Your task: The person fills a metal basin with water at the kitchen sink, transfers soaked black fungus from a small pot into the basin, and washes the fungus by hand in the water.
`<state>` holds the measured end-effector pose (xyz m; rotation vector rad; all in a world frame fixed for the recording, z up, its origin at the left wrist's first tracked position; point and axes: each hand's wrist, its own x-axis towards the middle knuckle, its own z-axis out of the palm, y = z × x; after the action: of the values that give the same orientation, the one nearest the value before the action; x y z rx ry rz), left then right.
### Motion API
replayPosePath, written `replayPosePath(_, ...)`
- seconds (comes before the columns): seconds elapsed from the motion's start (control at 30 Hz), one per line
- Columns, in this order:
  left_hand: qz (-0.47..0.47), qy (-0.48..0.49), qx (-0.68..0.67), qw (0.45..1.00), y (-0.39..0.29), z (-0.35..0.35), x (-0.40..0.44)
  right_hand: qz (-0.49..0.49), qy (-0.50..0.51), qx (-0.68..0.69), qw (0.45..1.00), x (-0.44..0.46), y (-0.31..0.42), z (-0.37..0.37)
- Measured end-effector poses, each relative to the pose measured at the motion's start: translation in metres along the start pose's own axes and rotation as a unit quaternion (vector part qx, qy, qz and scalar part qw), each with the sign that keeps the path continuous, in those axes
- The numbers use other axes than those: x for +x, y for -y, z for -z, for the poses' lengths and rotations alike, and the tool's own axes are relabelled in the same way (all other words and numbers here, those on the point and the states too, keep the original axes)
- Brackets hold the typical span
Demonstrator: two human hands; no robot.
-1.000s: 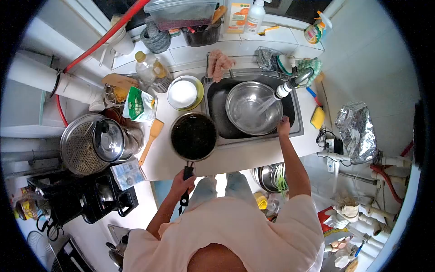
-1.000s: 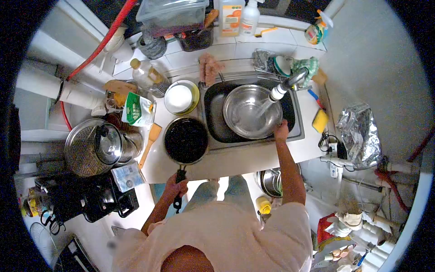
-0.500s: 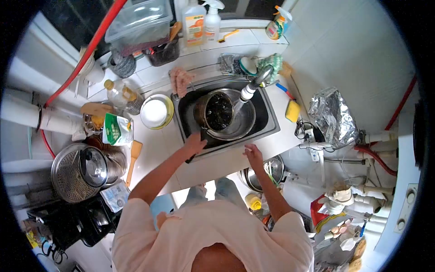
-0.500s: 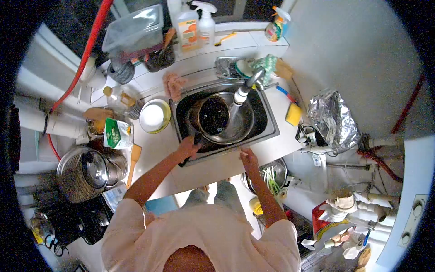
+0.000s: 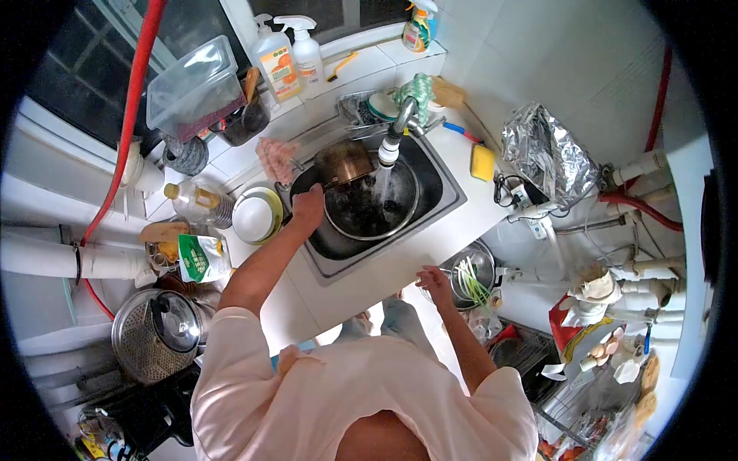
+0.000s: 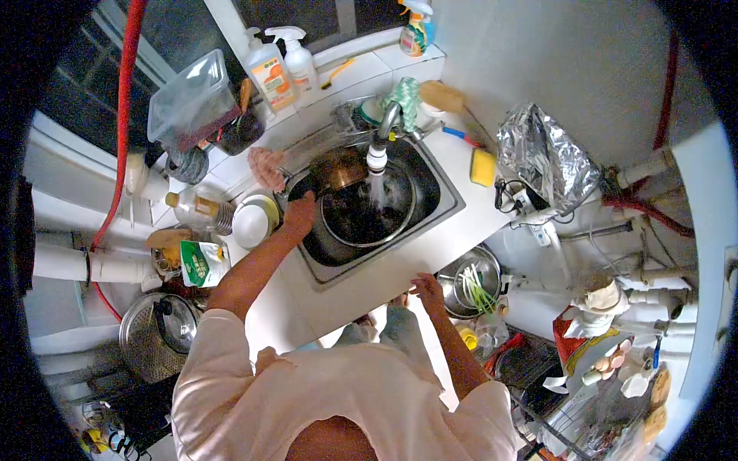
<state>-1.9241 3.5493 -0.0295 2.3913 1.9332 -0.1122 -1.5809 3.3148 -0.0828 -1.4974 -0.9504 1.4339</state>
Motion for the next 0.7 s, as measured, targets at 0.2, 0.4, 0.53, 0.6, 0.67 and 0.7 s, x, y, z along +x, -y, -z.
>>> replayPosePath(0.2,0.015,0.010,-0.023,1.000,-0.005,0.004,-0.012,-0.013,-0.009,0.005,1.000,-0.017,0.000,-0.009)
replayPosePath(0.4,0.033,-0.042,-0.072,0.996,0.000,0.003,-0.030,-0.029,-0.017,0.018,0.999,-0.033,-0.007,-0.017)
replayPosePath(0.53,0.057,-0.060,-0.145,0.986,-0.005,0.014,-0.044,-0.028,-0.009,0.018,0.999,-0.042,-0.004,-0.025)
replayPosePath(0.6,0.068,-0.046,-0.170,0.982,-0.011,0.021,-0.057,-0.032,-0.011,0.018,0.999,-0.045,-0.003,-0.027)
replayPosePath(0.67,0.050,-0.069,-0.219,0.972,-0.014,0.012,-0.069,-0.038,-0.012,0.017,0.999,-0.048,-0.003,-0.028)
replayPosePath(0.7,0.041,-0.080,-0.243,0.966,-0.015,0.009,-0.074,-0.042,-0.014,0.015,0.999,-0.051,0.001,-0.030)
